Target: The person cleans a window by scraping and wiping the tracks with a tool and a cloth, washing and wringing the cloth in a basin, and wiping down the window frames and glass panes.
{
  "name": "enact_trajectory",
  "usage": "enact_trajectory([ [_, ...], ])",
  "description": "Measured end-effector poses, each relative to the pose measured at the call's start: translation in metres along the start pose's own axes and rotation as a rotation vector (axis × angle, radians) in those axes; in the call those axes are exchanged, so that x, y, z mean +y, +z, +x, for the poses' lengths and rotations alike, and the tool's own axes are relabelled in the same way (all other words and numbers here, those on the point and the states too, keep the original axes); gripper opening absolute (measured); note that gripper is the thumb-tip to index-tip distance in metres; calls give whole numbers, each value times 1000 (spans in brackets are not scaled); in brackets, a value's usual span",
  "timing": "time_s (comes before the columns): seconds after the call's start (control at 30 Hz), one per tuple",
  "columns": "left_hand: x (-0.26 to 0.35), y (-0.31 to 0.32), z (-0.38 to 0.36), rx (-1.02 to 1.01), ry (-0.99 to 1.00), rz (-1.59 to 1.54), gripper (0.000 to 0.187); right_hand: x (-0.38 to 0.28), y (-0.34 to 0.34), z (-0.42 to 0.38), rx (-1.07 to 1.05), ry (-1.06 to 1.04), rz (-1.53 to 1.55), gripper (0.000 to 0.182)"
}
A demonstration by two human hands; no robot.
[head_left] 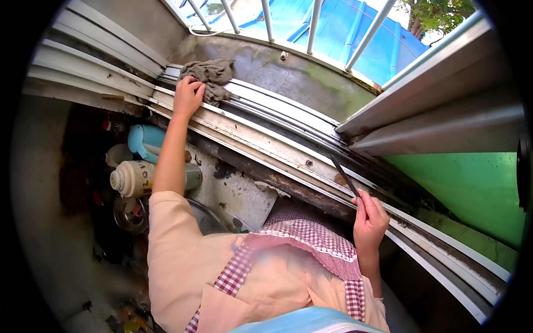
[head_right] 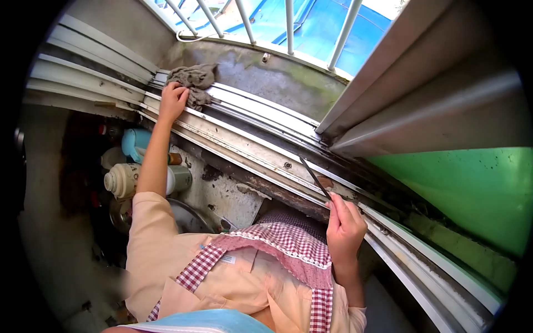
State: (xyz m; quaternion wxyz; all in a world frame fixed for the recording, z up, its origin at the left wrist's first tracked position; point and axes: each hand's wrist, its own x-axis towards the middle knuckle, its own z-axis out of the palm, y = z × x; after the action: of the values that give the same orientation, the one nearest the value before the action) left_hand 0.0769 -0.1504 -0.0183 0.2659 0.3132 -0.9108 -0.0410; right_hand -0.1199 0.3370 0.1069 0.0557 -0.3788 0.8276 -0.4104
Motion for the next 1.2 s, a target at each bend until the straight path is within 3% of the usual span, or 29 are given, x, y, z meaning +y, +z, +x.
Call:
enact_trajectory([
  [0.07, 24, 14, 1, 35, -82, 97, 20, 6, -6, -11, 0, 17, 12, 17],
  [0.13, 78, 6, 6, -70, -99, -44, 26, 8, -6, -14, 27, 27, 42, 17],
  [0.2, 158, 9, -4, -164, -27, -166, 23, 9, -6, -15, 22, -7, 56, 17],
  [0.27, 235, 22, -25, -119, 60, -290, 17, 5, -4, -9, -3, -27, 56, 17],
  [0.3, 267, 20, -31, -209, 139, -292, 15, 0, 1, -7, 34, -40, 89, 19],
  [0.37, 297, 26, -38, -298, 266, -401, 20, -3, 7, -6, 15, -97, 95, 20],
  [0.47, 263, 15, -19, -438, 240, -227, 32, -10, 5, -7, 5, -121, 78, 20],
  [0.57, 177, 0, 3, -485, 242, -31, 42, -5, -2, -18, 29, -70, 65, 19],
  [0.63, 97, 10, 10, -314, 261, -110, 39, -3, -12, -26, 45, -53, 39, 19],
  [0.7, 35, -9, 22, -287, 298, -91, 39, 1, -23, -36, 83, -41, -5, 19],
  [0.73, 2, -11, 21, -198, 231, -62, 40, 3, -28, -41, 98, -34, -24, 19],
  [0.77, -28, -11, 25, -266, 57, -72, 39, 3, -33, -47, 106, -12, -31, 18],
  [0.8, -36, -10, 23, -156, -56, 65, 35, 11, -31, -58, 107, -4, -34, 18],
  [0.87, -37, 0, 29, -126, -204, 12, 30, 9, -39, -62, 82, 13, -60, 18],
  [0.93, 1, -10, 37, 32, -329, -323, 27, 10, -44, -64, 95, 23, -40, 18],
  [0.97, 21, -22, 42, 121, -271, -458, 25, 7, -47, -64, 110, 23, -39, 18],
  [1.07, 64, -61, 49, 69, -408, -1051, 28, 17, -49, -72, 111, 98, -29, 18],
  [1.1, 75, -70, 52, 83, -440, -1071, 30, 17, -50, -69, 92, 93, -35, 18],
  [1.2, 44, -35, 53, 214, -196, 51, 30, 13, -45, -61, 22, 66, 2, 19],
])
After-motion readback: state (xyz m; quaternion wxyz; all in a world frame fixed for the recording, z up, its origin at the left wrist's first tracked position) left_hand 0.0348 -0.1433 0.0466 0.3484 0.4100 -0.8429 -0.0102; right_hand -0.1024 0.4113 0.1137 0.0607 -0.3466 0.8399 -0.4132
